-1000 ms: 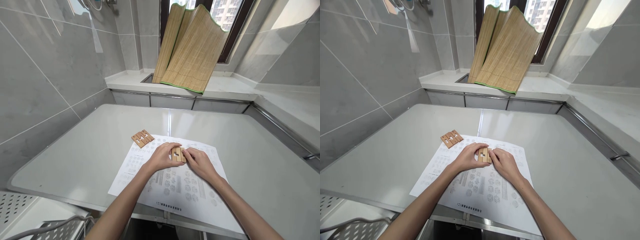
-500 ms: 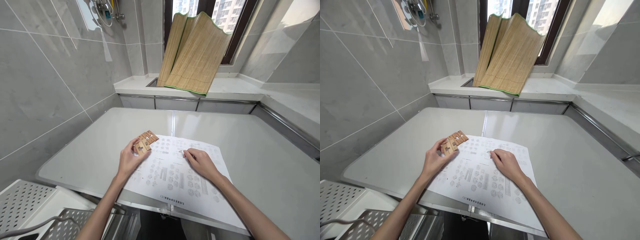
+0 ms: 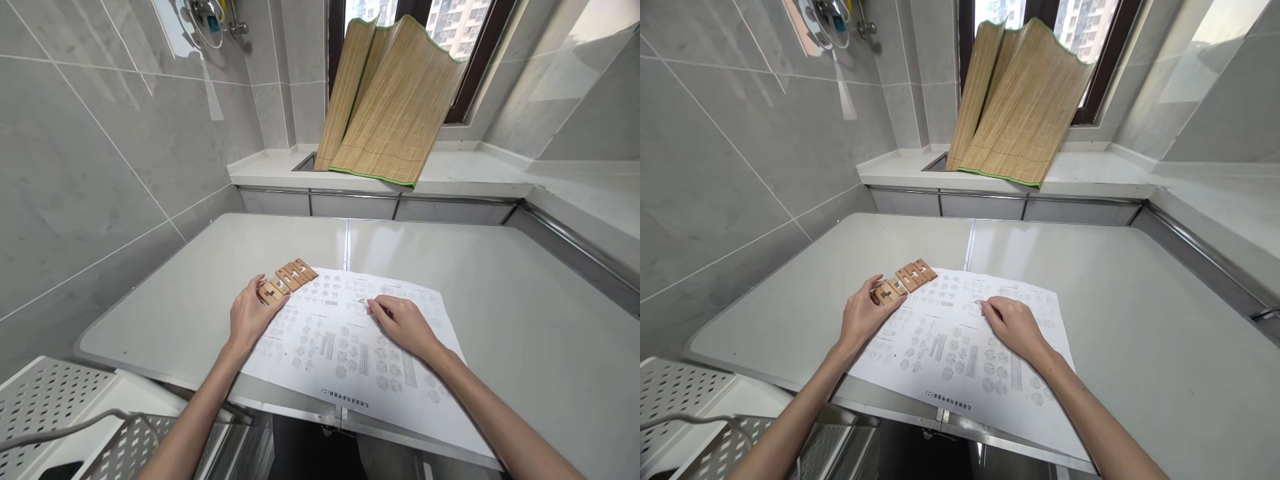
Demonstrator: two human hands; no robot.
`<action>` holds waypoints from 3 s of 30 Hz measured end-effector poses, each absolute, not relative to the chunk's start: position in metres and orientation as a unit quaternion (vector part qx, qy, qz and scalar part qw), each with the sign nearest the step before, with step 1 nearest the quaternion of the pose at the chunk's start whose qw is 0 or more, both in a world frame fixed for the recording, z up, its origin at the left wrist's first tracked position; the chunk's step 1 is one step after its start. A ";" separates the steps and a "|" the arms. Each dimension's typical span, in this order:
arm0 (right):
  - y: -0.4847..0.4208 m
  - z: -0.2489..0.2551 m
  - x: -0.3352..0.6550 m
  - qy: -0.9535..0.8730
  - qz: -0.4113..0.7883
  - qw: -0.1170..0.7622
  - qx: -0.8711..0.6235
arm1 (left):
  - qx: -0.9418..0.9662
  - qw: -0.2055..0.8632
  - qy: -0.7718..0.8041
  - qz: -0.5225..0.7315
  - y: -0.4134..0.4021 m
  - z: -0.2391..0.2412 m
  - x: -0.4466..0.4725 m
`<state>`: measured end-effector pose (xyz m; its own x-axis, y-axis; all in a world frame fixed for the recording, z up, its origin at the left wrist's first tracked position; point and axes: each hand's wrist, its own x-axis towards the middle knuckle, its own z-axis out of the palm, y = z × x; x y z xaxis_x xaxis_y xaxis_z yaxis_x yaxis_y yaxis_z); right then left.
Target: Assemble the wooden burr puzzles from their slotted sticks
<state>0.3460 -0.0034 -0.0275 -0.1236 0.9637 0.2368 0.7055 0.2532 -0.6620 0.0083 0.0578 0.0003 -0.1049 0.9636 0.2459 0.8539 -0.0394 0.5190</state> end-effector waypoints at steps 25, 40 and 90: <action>-0.002 -0.029 0.345 -0.720 0.199 0.320 -0.583 | 0.553 0.159 0.683 0.450 0.107 -0.011 -0.016; -0.001 -0.032 0.345 -0.725 0.185 0.319 -0.582 | 0.563 0.147 0.669 0.462 0.098 -0.010 -0.015; 0.004 -0.033 0.347 -0.738 0.156 0.323 -0.572 | 0.905 -0.010 0.417 0.087 0.076 -0.003 0.084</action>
